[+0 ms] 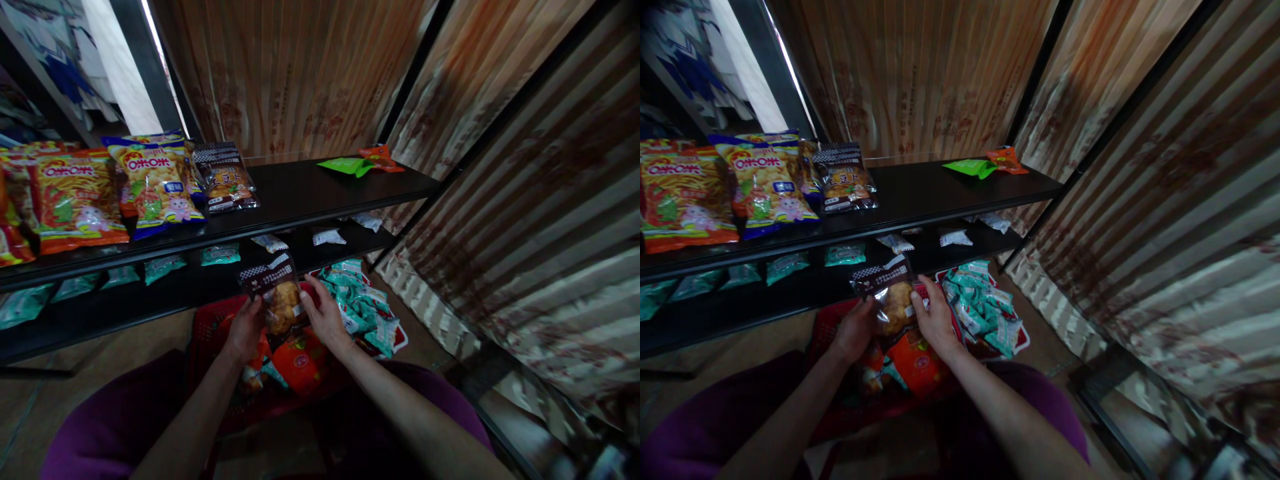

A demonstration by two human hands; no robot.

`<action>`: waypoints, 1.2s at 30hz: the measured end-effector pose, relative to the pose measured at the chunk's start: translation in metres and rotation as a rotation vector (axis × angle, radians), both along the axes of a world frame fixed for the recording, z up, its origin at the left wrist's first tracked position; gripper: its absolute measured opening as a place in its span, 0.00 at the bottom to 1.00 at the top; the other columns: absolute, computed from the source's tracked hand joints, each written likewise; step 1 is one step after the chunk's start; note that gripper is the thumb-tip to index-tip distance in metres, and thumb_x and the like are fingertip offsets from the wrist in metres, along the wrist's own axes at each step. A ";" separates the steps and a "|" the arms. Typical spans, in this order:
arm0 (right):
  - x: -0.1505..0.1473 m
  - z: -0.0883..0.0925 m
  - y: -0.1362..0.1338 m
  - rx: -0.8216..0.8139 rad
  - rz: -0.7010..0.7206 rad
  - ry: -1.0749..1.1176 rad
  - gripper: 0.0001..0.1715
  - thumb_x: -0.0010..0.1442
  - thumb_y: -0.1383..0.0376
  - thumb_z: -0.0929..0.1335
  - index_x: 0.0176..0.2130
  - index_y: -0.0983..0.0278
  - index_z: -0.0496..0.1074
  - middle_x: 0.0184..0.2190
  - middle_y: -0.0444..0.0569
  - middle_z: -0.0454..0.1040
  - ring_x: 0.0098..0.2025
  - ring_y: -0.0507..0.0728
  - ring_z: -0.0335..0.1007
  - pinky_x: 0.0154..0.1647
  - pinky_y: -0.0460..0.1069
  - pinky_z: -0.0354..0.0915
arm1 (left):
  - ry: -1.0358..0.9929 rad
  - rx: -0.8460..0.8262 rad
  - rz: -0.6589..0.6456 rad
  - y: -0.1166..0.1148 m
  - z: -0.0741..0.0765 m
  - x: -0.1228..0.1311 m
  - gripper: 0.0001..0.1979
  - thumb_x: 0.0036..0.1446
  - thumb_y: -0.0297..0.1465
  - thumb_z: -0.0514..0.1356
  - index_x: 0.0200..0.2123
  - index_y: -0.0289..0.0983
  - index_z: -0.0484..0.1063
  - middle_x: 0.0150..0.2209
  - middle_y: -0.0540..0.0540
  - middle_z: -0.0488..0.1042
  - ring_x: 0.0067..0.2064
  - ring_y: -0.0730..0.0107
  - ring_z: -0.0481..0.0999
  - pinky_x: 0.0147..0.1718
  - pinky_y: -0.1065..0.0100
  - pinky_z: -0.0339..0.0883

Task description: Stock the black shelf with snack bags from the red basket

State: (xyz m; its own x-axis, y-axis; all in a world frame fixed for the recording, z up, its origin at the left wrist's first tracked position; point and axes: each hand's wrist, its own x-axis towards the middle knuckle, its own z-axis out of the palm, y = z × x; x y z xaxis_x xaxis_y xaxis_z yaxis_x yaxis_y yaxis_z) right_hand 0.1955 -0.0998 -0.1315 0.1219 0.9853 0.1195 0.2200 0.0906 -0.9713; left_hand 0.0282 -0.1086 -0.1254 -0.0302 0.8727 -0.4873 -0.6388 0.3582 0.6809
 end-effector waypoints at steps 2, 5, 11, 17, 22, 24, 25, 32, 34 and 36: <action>0.002 0.000 0.012 -0.224 0.000 0.287 0.24 0.54 0.53 0.70 0.49 0.58 0.72 0.52 0.50 0.73 0.56 0.61 0.67 0.59 0.58 0.61 | -0.057 0.017 -0.081 -0.003 0.001 -0.003 0.07 0.50 0.30 0.64 0.35 0.37 0.73 0.35 0.44 0.79 0.40 0.62 0.79 0.38 0.65 0.72; 0.001 0.003 0.021 -0.399 0.081 0.598 0.22 0.47 0.52 0.74 0.40 0.60 0.75 0.44 0.49 0.78 0.46 0.59 0.74 0.50 0.54 0.68 | -0.105 0.011 -0.154 -0.005 0.001 -0.007 0.10 0.48 0.29 0.65 0.36 0.35 0.74 0.37 0.42 0.79 0.42 0.60 0.79 0.40 0.64 0.72; -0.003 0.009 0.024 -0.418 0.074 0.736 0.21 0.37 0.57 0.79 0.32 0.62 0.75 0.31 0.45 0.80 0.35 0.56 0.76 0.39 0.50 0.69 | -0.105 0.025 -0.198 -0.005 0.004 -0.014 0.13 0.44 0.29 0.68 0.35 0.34 0.74 0.37 0.42 0.80 0.44 0.58 0.78 0.44 0.62 0.71; -0.005 0.004 0.022 -0.438 0.025 0.756 0.21 0.34 0.60 0.80 0.31 0.61 0.76 0.29 0.44 0.80 0.31 0.54 0.75 0.36 0.49 0.67 | -0.044 0.093 -0.138 0.000 0.007 -0.016 0.17 0.41 0.34 0.71 0.36 0.36 0.74 0.36 0.46 0.80 0.39 0.63 0.79 0.40 0.66 0.71; -0.008 0.005 0.022 -0.442 0.118 0.759 0.19 0.37 0.61 0.79 0.32 0.62 0.77 0.31 0.43 0.80 0.32 0.52 0.74 0.36 0.47 0.66 | -0.039 0.039 -0.019 0.005 0.000 -0.017 0.16 0.37 0.33 0.72 0.29 0.36 0.72 0.28 0.49 0.78 0.35 0.66 0.78 0.37 0.66 0.72; -0.011 0.008 0.024 -0.454 0.151 0.768 0.19 0.37 0.61 0.79 0.31 0.62 0.76 0.30 0.42 0.80 0.32 0.51 0.74 0.36 0.47 0.66 | -0.046 0.048 -0.013 0.006 -0.001 -0.019 0.15 0.38 0.34 0.72 0.27 0.35 0.72 0.27 0.48 0.78 0.35 0.65 0.78 0.37 0.65 0.72; -0.012 0.009 0.025 -0.464 0.157 0.770 0.18 0.38 0.60 0.79 0.30 0.62 0.76 0.29 0.42 0.79 0.31 0.51 0.73 0.36 0.47 0.66 | -0.044 0.054 -0.017 0.006 0.000 -0.021 0.15 0.38 0.35 0.72 0.27 0.35 0.72 0.27 0.48 0.78 0.35 0.65 0.78 0.37 0.65 0.72; -0.021 0.015 0.026 -0.468 0.131 0.743 0.22 0.35 0.61 0.80 0.33 0.62 0.76 0.29 0.44 0.80 0.32 0.54 0.74 0.34 0.48 0.66 | 0.034 0.032 -0.013 0.004 0.006 -0.029 0.17 0.37 0.35 0.72 0.31 0.35 0.73 0.32 0.47 0.78 0.33 0.68 0.77 0.31 0.69 0.71; -0.021 0.014 0.026 -0.456 0.080 0.740 0.22 0.35 0.61 0.80 0.33 0.62 0.77 0.29 0.44 0.80 0.31 0.54 0.74 0.34 0.48 0.67 | 0.026 0.049 -0.025 0.004 0.007 -0.028 0.18 0.37 0.36 0.72 0.32 0.35 0.73 0.32 0.47 0.78 0.33 0.69 0.77 0.31 0.69 0.70; -0.020 0.011 0.028 -0.441 0.018 0.745 0.23 0.34 0.62 0.80 0.33 0.62 0.77 0.29 0.44 0.80 0.30 0.53 0.74 0.34 0.48 0.67 | 0.020 0.063 -0.034 0.005 0.009 -0.025 0.19 0.36 0.37 0.72 0.31 0.35 0.73 0.31 0.47 0.78 0.31 0.69 0.76 0.31 0.70 0.69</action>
